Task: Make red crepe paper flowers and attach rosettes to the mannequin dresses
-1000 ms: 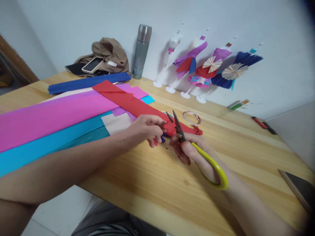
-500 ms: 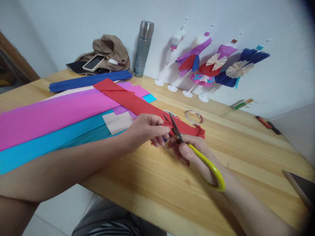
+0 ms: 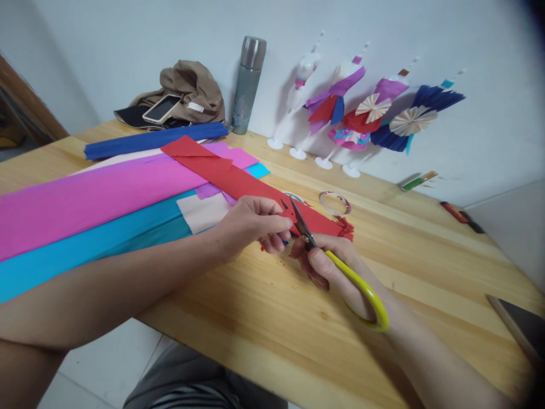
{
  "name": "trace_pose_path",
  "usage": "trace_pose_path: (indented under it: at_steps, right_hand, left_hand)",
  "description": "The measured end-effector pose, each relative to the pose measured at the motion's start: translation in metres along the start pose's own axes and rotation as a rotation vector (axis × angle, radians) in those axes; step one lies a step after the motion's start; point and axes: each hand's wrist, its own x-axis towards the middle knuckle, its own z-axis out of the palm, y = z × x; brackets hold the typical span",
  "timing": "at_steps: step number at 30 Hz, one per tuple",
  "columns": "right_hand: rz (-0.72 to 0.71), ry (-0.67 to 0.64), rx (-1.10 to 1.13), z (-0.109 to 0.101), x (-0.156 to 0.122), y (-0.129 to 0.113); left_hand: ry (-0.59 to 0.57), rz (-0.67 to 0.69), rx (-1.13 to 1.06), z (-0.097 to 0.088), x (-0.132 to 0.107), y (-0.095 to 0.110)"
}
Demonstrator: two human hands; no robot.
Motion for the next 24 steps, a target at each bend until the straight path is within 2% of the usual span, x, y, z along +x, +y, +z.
trace_pose_path:
  at_steps: [12,24]
  right_hand:
    - [-0.007,0.004,-0.007,-0.0012,-0.0009,-0.0014]
    - [-0.024,-0.017,-0.025,-0.0025,-0.001,0.0]
  left_hand:
    - [0.053,0.084,0.13,-0.0004,-0.0027,0.0026]
    - [0.071,0.081,0.101,-0.0004,-0.0031,0.0031]
